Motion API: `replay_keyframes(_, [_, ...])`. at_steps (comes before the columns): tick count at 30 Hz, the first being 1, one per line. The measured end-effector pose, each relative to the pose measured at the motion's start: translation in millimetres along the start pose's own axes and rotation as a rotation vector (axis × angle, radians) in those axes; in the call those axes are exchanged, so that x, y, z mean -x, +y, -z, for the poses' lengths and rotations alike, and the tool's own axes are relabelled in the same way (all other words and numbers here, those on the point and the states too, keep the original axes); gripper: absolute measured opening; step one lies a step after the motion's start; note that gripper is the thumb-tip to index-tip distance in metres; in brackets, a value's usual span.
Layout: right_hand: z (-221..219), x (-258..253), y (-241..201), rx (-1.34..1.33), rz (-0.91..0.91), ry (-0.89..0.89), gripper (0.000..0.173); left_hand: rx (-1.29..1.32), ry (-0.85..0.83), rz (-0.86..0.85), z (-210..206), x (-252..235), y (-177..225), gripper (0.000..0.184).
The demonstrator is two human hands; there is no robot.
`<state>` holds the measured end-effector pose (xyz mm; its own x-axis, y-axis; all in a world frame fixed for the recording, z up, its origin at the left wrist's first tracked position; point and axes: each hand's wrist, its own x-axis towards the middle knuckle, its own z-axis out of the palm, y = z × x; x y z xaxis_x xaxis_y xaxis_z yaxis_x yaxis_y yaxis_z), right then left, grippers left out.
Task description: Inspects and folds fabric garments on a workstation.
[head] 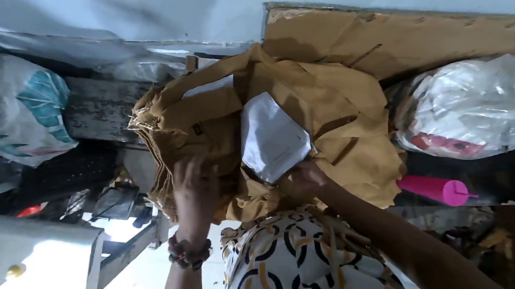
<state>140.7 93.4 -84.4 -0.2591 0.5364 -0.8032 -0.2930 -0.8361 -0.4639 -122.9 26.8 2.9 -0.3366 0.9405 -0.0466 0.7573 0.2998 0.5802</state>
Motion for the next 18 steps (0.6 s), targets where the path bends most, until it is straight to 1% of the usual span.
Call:
replay_keyframes(1, [1.3, 0.3, 0.0, -0.035, -0.01, -0.021, 0.022, 0.056, -0.109, 0.004, -9.4, -3.2, 6.7, 0.041])
replay_keyframes(2, [1.3, 1.4, -0.7, -0.06, -0.011, -0.052, 0.024, 0.117, -0.231, 0.044, -19.5, -8.7, 10.3, 0.047])
replay_keyframes(4, [2.3, 1.9, 0.9, -0.117, 0.02, -0.175, 0.03, 0.253, -0.451, 0.214, -37.3, -22.3, 14.1, 0.056])
replay_keyframes(6, [6.4, 0.1, 4.0, -0.096, 0.059, -0.29, 0.031, 0.463, -0.584, 0.396, -49.3, -33.5, 13.6, 0.063])
replay_keyframes(7, [8.0, 0.4, 4.8, -0.06, 0.077, -0.328, 0.029, 0.588, -0.602, 0.478, -54.4, -38.2, 14.8, 0.065])
replay_keyframes(9, [9.3, -0.1, 5.8, -0.04, 0.092, -0.342, 0.024, 0.823, -0.551, 0.646, -65.5, -51.6, 21.1, 0.063])
replay_keyframes(10, [9.4, 0.4, 5.7, -0.046, 0.09, -0.338, 0.022, 0.904, -0.515, 0.69, -70.2, -56.8, 22.4, 0.057])
replay_keyframes(11, [9.1, 1.6, 5.2, -0.057, 0.088, -0.331, 0.021, 0.962, -0.457, 0.7, -72.4, -57.9, 24.1, 0.049])
replay_keyframes(12, [9.5, 2.8, 5.1, -0.068, 0.087, -0.324, 0.021, 0.982, -0.385, 0.658, -72.1, -54.6, 25.4, 0.041])
replay_keyframes(13, [11.1, 2.2, 6.3, -0.059, 0.099, -0.297, 0.023, 0.965, -0.311, 0.554, -70.7, -47.8, 24.7, 0.035])
replay_keyframes(14, [12.8, 0.0, 8.2, -0.045, 0.109, -0.254, 0.024, 0.919, -0.211, 0.4, -70.5, -41.1, 23.9, 0.031])
replay_keyframes(16, [11.8, -1.6, 9.4, -0.051, 0.074, -0.124, 0.026, 0.752, -0.024, -0.011, -71.3, -27.2, 25.2, 0.019])
replay_keyframes(17, [8.3, -0.1, 6.7, -0.061, 0.03, -0.049, 0.023, 0.664, 0.015, -0.222, -72.5, -19.7, 26.9, 0.011])
replay_keyframes(18, [3.3, 3.0, 3.1, -0.079, -0.017, 0.008, 0.021, 0.557, 0.024, -0.411, -75.4, -9.5, 28.1, 0.01])
